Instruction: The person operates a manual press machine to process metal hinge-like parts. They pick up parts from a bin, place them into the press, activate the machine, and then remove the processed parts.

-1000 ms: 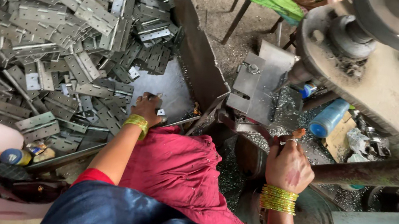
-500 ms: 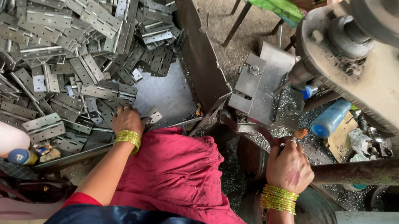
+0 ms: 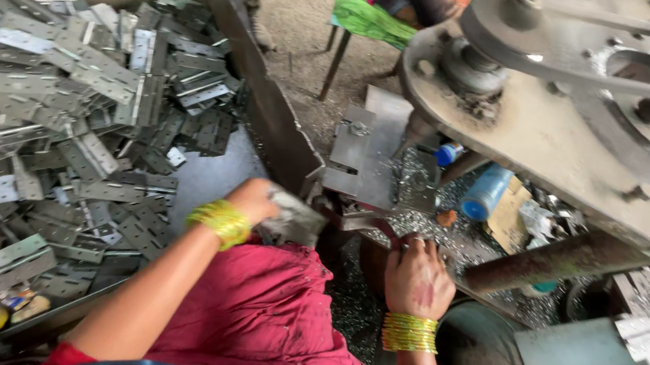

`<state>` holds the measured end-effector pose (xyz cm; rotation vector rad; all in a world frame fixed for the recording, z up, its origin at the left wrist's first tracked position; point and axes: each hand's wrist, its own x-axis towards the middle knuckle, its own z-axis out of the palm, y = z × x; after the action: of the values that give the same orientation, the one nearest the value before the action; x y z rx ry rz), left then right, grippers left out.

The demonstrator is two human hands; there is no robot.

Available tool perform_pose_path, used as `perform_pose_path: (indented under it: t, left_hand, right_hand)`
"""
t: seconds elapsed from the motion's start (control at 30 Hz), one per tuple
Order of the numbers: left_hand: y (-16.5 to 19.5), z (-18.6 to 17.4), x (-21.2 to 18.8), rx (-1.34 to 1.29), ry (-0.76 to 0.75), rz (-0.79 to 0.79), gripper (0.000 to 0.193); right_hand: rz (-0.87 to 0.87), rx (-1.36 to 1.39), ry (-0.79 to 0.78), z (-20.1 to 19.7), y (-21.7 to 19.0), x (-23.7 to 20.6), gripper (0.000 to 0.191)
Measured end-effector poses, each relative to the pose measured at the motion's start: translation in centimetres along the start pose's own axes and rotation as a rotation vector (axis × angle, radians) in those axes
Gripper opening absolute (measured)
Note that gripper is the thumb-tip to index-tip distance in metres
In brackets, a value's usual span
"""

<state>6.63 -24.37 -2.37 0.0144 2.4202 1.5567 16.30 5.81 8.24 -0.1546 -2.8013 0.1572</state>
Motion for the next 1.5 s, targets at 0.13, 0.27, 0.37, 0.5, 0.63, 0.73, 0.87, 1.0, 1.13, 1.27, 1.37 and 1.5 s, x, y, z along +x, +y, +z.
perform_pose_path:
  t: [0.13,0.27,0.37,0.5,0.63,0.73,0.87,1.0,1.13,1.27,1.37,1.5]
  left_hand:
    - [8.2,9.6,2.5,0.275,0.372,0.733,0.037]
    - [11.2,17.9,3.8,0.917,0.329,0.508,0.048]
    - [10.7,19.9,4.4,1.137,0.222,0.497,0.057]
    - [10.5,18.0,5.3,0.975,0.262,0.452,0.042]
    - [12.4,15.7,6.4,1.158,0.038,0.306,0.028]
    - [13.9,15.1,7.1,1.171,0.003,0.27,0.034]
    - [13.4,15.3,7.5,1.196,0.034,0.348,0.037]
    - [12.0,16.0,8.1,1.232,0.237,0.468,0.036]
    - [11.6,16.6,8.6,1.203,0.106,0.332,0.04]
    - [11.2,16.0,7.7,1.106,0.342,0.468,0.045]
    - [11.3,15.1,7.4,1.082,0.29,0.419,0.046]
    - [12.7,15.1,9.0,1.157,0.055,0.255,0.039]
  right_hand:
    - [0.019,0.02,-0.039,0.2,0.3,-0.1,0.028]
    - [-0.005,0.044,-0.038,0.8,1.2,-0.5,0.03]
    - [0.028,0.117,-0.189,2.0,2.7,-0.6,0.039]
    - [-0.033,0.154,-0.456,4.3,4.6,0.6,0.051]
    - [-0.073,0.213,-0.555,5.8,5.4,1.4,0.06]
    - [-0.019,0.214,-0.569,5.8,5.3,1.3,0.064]
    - [-0.053,0.289,-0.495,6.4,5.8,0.9,0.07]
    - [0.082,0.241,-0.518,9.6,7.5,-0.8,0.066]
    - [0.283,0.298,-0.497,14.6,9.3,-5.7,0.055]
    - [0.353,0.272,-0.448,18.1,9.7,-9.1,0.047]
    - [0.39,0.387,-0.515,17.6,9.8,-7.3,0.052]
    - [0.231,0.277,-0.53,14.1,10.5,-2.5,0.05]
